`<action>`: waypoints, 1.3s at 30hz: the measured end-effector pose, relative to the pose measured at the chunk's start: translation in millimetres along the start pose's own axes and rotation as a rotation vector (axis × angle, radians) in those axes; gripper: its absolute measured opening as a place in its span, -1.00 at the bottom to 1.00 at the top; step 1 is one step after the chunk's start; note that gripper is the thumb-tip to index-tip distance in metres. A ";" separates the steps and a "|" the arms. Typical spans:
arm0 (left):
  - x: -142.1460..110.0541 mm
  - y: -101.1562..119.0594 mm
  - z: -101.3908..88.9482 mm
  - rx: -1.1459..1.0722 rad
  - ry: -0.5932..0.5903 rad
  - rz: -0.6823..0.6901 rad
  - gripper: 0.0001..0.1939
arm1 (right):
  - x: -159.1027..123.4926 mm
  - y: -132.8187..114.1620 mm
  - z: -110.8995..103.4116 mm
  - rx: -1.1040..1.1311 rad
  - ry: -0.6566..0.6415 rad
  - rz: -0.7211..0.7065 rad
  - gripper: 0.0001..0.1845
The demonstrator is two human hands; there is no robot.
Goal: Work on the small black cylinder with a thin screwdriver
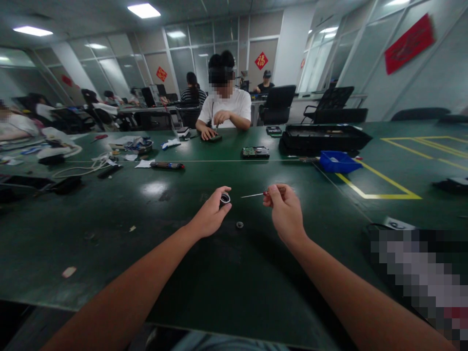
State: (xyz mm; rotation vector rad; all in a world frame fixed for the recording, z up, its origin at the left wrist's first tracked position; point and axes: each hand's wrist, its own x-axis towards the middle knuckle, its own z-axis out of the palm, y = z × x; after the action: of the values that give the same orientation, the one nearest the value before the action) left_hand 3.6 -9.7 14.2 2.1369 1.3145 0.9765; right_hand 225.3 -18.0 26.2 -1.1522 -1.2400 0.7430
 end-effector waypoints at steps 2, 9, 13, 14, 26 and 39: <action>-1.5 7.1 -1.4 0.044 -0.068 -0.014 -0.61 | -0.1 0.0 0.7 -0.017 0.000 -0.013 -0.73; -7.8 18.0 8.0 0.193 -0.297 0.151 -0.72 | -2.1 -3.4 1.4 -0.062 -0.020 -0.038 -0.71; -10.0 12.0 13.8 0.334 -0.384 0.169 -0.62 | -4.3 -7.7 1.8 -0.066 -0.032 -0.028 -0.72; -10.1 10.9 14.4 0.366 -0.398 0.166 -0.65 | -4.7 -8.2 2.0 -0.068 -0.038 -0.028 -0.73; -1.9 14.5 -6.3 -0.131 -0.040 -0.037 -0.79 | -7.7 -13.5 1.1 -0.122 -0.098 -0.011 -0.73; 5.1 -49.2 -84.4 -0.986 0.533 -0.520 -0.83 | -4.1 -1.0 3.7 -0.124 -0.111 -0.045 -0.72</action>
State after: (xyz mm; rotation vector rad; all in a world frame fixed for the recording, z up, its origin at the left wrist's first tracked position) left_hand -87.4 17.6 37.3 0.7801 1.1308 1.5605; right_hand 220.7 -21.2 25.6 -1.1930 -1.4169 0.7122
